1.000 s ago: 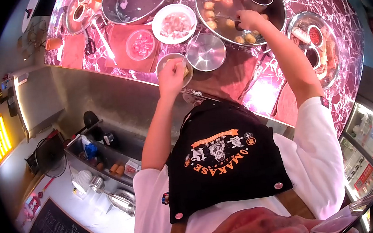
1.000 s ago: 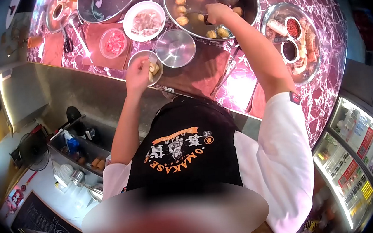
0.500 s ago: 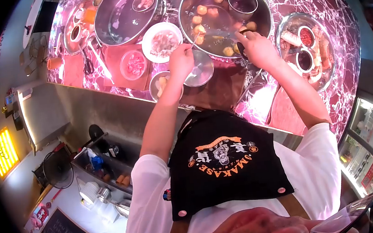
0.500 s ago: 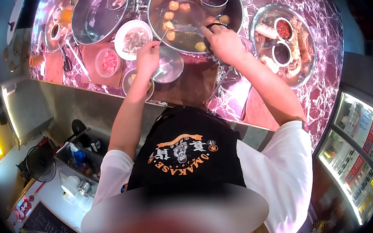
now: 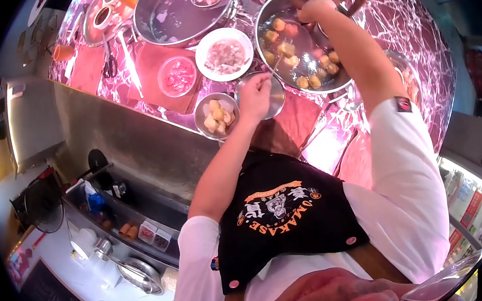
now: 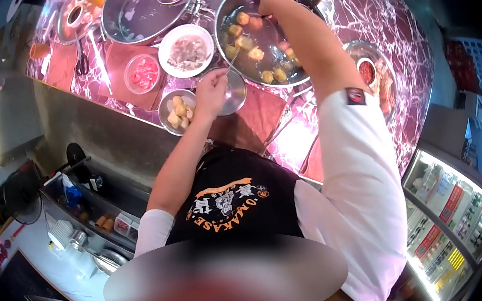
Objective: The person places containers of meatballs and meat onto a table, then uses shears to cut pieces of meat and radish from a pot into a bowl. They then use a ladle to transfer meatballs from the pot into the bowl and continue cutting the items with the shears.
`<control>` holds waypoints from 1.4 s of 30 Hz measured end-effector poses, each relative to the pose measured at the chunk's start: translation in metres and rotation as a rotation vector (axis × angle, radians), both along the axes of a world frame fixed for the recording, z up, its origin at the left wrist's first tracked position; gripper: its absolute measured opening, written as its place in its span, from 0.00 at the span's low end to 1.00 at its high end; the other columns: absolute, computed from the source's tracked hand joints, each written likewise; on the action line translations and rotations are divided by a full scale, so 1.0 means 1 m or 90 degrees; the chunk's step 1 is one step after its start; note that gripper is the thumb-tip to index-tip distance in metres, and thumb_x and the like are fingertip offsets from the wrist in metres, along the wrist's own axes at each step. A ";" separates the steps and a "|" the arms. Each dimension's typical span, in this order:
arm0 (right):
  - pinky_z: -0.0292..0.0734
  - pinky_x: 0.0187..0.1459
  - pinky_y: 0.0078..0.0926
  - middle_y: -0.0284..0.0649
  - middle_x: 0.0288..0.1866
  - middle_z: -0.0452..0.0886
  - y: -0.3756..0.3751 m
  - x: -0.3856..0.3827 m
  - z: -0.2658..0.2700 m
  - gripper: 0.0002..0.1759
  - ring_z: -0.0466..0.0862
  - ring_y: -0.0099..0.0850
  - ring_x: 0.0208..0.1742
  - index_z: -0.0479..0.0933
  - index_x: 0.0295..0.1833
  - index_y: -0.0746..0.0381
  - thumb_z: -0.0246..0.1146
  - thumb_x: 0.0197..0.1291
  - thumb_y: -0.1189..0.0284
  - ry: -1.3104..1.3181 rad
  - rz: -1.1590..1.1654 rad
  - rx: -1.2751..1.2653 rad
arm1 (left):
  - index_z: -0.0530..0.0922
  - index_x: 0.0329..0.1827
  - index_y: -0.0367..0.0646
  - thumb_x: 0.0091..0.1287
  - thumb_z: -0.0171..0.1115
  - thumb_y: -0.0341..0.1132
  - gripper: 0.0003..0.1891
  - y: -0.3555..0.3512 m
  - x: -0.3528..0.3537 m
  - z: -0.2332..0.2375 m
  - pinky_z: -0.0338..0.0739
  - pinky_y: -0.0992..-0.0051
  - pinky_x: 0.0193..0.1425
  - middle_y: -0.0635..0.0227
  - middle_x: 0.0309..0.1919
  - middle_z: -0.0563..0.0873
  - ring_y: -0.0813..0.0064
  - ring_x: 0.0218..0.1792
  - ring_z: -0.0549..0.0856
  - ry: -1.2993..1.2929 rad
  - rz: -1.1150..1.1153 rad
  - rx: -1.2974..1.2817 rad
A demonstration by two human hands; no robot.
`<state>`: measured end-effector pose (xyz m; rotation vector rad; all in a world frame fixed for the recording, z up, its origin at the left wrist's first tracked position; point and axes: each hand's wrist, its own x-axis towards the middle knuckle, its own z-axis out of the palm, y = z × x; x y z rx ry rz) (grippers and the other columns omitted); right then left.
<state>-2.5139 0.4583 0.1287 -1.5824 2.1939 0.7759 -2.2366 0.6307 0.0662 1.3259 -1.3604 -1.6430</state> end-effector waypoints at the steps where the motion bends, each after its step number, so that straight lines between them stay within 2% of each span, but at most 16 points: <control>1: 0.82 0.48 0.38 0.37 0.48 0.88 -0.004 0.004 -0.003 0.18 0.88 0.39 0.48 0.86 0.50 0.55 0.57 0.63 0.59 -0.038 -0.036 0.050 | 0.82 0.52 0.35 0.70 0.59 0.32 0.12 0.005 0.005 0.011 0.74 0.80 0.35 0.69 0.32 0.87 0.84 0.30 0.81 0.008 0.002 -0.016; 3: 0.81 0.49 0.37 0.41 0.43 0.89 -0.010 -0.017 -0.049 0.16 0.88 0.38 0.48 0.86 0.46 0.59 0.59 0.62 0.63 -0.117 -0.018 0.033 | 0.82 0.52 0.35 0.71 0.59 0.32 0.12 0.010 0.019 0.019 0.74 0.80 0.35 0.69 0.32 0.87 0.85 0.30 0.81 0.005 0.011 -0.007; 7: 0.80 0.49 0.39 0.45 0.40 0.88 0.018 -0.032 -0.033 0.14 0.88 0.42 0.46 0.86 0.45 0.61 0.61 0.58 0.67 -0.049 0.121 -0.009 | 0.82 0.51 0.36 0.70 0.59 0.32 0.12 0.011 0.030 0.008 0.76 0.79 0.38 0.67 0.34 0.87 0.82 0.33 0.83 0.010 0.012 0.030; 9: 0.79 0.51 0.40 0.49 0.43 0.87 0.045 -0.049 -0.015 0.17 0.86 0.46 0.47 0.83 0.51 0.63 0.63 0.55 0.71 -0.111 0.164 -0.093 | 0.82 0.51 0.36 0.70 0.60 0.32 0.12 0.007 0.028 0.005 0.77 0.78 0.39 0.66 0.34 0.88 0.81 0.34 0.84 0.034 0.001 0.065; 10: 0.79 0.51 0.40 0.49 0.43 0.87 0.064 -0.053 0.001 0.17 0.86 0.46 0.47 0.83 0.51 0.63 0.63 0.55 0.71 -0.107 0.157 -0.096 | 0.82 0.51 0.36 0.70 0.60 0.32 0.12 0.003 0.025 0.003 0.77 0.77 0.40 0.65 0.35 0.88 0.79 0.34 0.84 0.013 -0.002 0.026; 12: 0.79 0.52 0.37 0.50 0.47 0.86 0.114 -0.057 0.035 0.23 0.85 0.48 0.50 0.79 0.57 0.64 0.65 0.53 0.72 -0.298 0.109 -0.175 | 0.83 0.50 0.36 0.69 0.60 0.32 0.11 -0.004 0.016 0.002 0.78 0.76 0.41 0.64 0.35 0.88 0.78 0.35 0.85 -0.006 -0.013 -0.012; 16: 0.77 0.55 0.35 0.52 0.54 0.83 0.188 -0.053 0.065 0.28 0.84 0.46 0.54 0.75 0.63 0.62 0.64 0.54 0.75 -0.360 0.073 -0.202 | 0.83 0.50 0.37 0.69 0.60 0.33 0.12 -0.016 0.007 -0.002 0.78 0.75 0.41 0.62 0.35 0.88 0.76 0.34 0.85 -0.052 -0.036 -0.008; 18: 0.77 0.57 0.35 0.51 0.56 0.82 0.216 -0.050 0.071 0.30 0.83 0.46 0.55 0.73 0.66 0.59 0.63 0.54 0.76 -0.433 -0.014 -0.196 | 0.83 0.51 0.36 0.69 0.59 0.30 0.11 -0.017 0.004 0.001 0.70 0.81 0.27 0.75 0.25 0.80 0.85 0.23 0.75 -0.032 -0.022 -0.036; 22: 0.76 0.58 0.36 0.53 0.55 0.82 0.252 -0.017 0.093 0.31 0.82 0.48 0.56 0.71 0.67 0.59 0.63 0.54 0.77 -0.431 -0.052 -0.220 | 0.82 0.51 0.34 0.69 0.60 0.29 0.12 -0.016 0.002 -0.002 0.71 0.83 0.31 0.75 0.27 0.81 0.86 0.26 0.76 0.002 -0.058 -0.030; 26: 0.76 0.58 0.39 0.54 0.54 0.82 0.269 -0.024 0.074 0.32 0.81 0.51 0.56 0.70 0.68 0.58 0.65 0.54 0.73 -0.540 -0.049 -0.219 | 0.82 0.52 0.33 0.69 0.60 0.28 0.12 -0.011 0.001 -0.019 0.71 0.83 0.32 0.75 0.29 0.81 0.87 0.27 0.75 -0.005 -0.060 -0.043; 30: 0.77 0.54 0.37 0.52 0.51 0.83 0.279 -0.028 0.099 0.34 0.84 0.45 0.50 0.69 0.68 0.59 0.65 0.52 0.70 -0.474 -0.055 -0.216 | 0.83 0.52 0.37 0.69 0.61 0.32 0.12 -0.010 -0.001 -0.017 0.74 0.80 0.35 0.72 0.31 0.84 0.84 0.30 0.79 -0.007 -0.046 -0.034; 32: 0.74 0.59 0.42 0.53 0.55 0.80 0.286 -0.028 0.105 0.38 0.80 0.50 0.56 0.67 0.68 0.58 0.68 0.48 0.65 -0.263 0.061 -0.223 | 0.82 0.53 0.35 0.70 0.61 0.31 0.13 -0.006 0.002 -0.015 0.73 0.82 0.35 0.74 0.31 0.83 0.86 0.29 0.77 -0.006 -0.054 -0.044; 36: 0.71 0.62 0.45 0.52 0.54 0.77 0.271 -0.012 0.095 0.42 0.77 0.51 0.61 0.64 0.69 0.55 0.69 0.47 0.59 -0.183 0.085 -0.193 | 0.83 0.53 0.37 0.70 0.60 0.33 0.13 0.003 -0.015 0.004 0.76 0.79 0.40 0.70 0.35 0.86 0.82 0.33 0.82 -0.134 -0.120 -0.167; 38: 0.73 0.62 0.46 0.53 0.55 0.77 0.264 0.001 0.088 0.42 0.77 0.52 0.60 0.63 0.68 0.55 0.69 0.47 0.57 -0.162 0.088 -0.198 | 0.84 0.52 0.41 0.69 0.59 0.36 0.13 0.013 -0.026 0.006 0.79 0.70 0.44 0.59 0.36 0.89 0.67 0.36 0.87 -0.165 -0.105 -0.237; 40: 0.74 0.62 0.46 0.53 0.62 0.75 0.256 0.012 0.083 0.42 0.76 0.51 0.64 0.63 0.71 0.55 0.68 0.50 0.55 -0.161 0.056 -0.160 | 0.84 0.51 0.41 0.68 0.59 0.35 0.13 0.021 -0.035 0.010 0.79 0.68 0.45 0.56 0.36 0.89 0.64 0.37 0.88 -0.177 -0.097 -0.221; 42: 0.75 0.60 0.45 0.54 0.61 0.76 0.256 0.016 0.060 0.42 0.77 0.52 0.62 0.63 0.71 0.54 0.68 0.51 0.57 -0.185 0.037 -0.193 | 0.83 0.50 0.40 0.68 0.59 0.35 0.13 0.027 -0.043 0.011 0.79 0.67 0.45 0.55 0.36 0.88 0.62 0.38 0.88 -0.188 -0.065 -0.198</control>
